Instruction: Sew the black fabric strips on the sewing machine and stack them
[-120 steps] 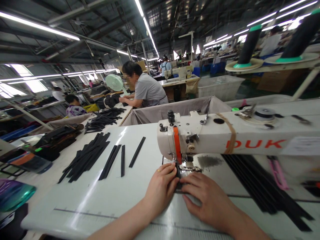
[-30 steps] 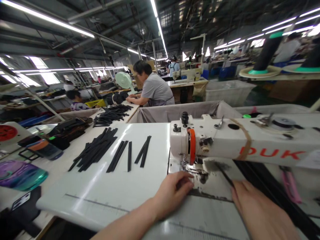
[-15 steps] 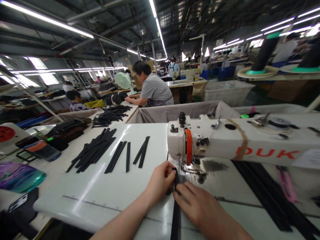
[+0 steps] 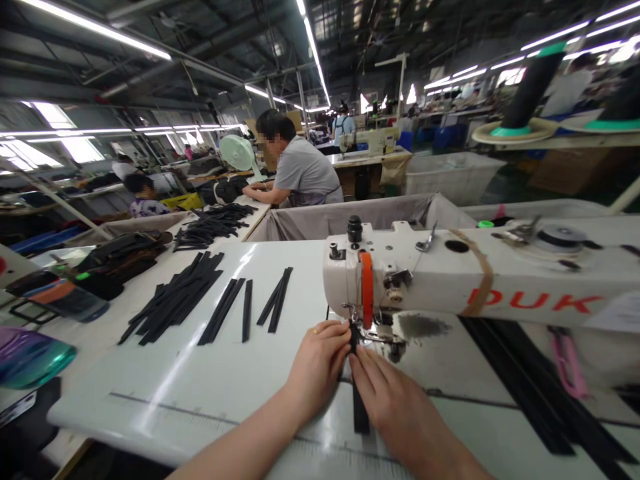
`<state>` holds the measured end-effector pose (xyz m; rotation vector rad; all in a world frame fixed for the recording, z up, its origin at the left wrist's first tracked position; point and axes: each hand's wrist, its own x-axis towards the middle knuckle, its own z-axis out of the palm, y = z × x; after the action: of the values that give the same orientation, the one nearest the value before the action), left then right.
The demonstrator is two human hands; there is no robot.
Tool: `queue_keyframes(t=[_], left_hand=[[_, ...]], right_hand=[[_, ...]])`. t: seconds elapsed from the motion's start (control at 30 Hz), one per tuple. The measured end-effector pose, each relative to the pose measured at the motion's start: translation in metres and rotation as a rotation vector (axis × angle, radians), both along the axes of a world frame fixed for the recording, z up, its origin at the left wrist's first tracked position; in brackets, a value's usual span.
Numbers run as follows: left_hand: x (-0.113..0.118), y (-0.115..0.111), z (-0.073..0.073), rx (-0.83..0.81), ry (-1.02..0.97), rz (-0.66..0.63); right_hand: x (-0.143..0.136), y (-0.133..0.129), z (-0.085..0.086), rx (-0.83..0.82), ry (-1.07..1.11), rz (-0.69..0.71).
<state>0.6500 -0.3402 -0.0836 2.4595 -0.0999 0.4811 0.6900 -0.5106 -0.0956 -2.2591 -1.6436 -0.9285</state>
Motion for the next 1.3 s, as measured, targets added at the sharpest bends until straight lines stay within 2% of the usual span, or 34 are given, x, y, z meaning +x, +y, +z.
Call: queue_keyframes(t=[0.13, 0.4, 0.63, 0.77, 1.1, 1.3], left_hand=[[0.004, 0.001, 0.001, 0.006, 0.004, 0.004], [0.006, 0.002, 0.001, 0.031, -0.003, 0.0], [0.007, -0.003, 0.003, 0.164, 0.027, -0.003], [0.01, -0.005, 0.005, 0.203, 0.091, 0.036], [0.01, -0.005, 0.007, 0.103, 0.061, 0.006], [0.01, -0.004, 0.003, 0.029, -0.001, -0.021]], right_hand=[[-0.003, 0.004, -0.003, -0.017, 0.008, -0.068], [-0.002, 0.005, -0.005, -0.013, 0.003, -0.062], [-0.002, 0.005, 0.0, -0.057, -0.011, -0.088], [0.001, 0.006, 0.003, -0.054, 0.042, -0.109], [0.011, 0.003, 0.006, 0.013, 0.227, -0.059], [0.01, -0.006, 0.013, 0.046, 0.424, 0.056]])
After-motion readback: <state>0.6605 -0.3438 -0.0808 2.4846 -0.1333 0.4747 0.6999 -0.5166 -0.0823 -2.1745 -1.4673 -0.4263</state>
